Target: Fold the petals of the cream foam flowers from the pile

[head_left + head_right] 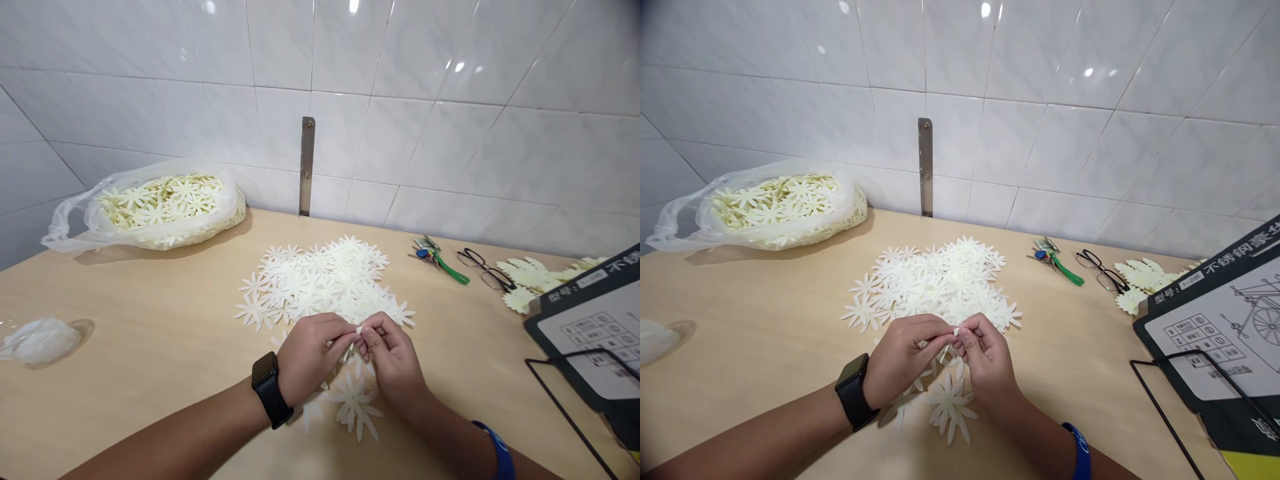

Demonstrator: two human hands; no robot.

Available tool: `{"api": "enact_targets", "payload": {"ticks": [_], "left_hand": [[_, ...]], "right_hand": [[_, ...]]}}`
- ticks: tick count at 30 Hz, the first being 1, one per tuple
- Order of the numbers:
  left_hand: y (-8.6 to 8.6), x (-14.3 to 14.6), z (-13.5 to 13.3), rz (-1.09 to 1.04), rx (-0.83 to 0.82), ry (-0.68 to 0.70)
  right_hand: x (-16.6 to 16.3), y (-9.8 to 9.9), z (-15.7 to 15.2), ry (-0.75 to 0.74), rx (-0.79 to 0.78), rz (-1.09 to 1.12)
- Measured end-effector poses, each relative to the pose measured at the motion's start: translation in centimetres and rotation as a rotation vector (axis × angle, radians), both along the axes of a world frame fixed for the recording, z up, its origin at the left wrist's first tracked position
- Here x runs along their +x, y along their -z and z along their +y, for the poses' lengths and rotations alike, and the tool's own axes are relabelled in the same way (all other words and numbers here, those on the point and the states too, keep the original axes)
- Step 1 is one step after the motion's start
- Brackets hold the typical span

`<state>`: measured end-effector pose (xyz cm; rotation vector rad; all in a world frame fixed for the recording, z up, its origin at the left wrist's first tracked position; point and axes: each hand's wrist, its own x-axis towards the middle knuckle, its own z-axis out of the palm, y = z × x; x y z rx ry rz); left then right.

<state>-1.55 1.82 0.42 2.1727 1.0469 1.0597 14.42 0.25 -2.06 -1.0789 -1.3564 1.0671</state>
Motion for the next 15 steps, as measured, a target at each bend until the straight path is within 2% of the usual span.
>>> {"api": "enact_targets", "payload": {"ticks": [15], "left_hand": [[-0.01,-0.02,0.02,0.011,-0.007,-0.006]], "right_hand": [[-0.11,-0.28,0.00,-0.015,-0.002,0.011]]}}
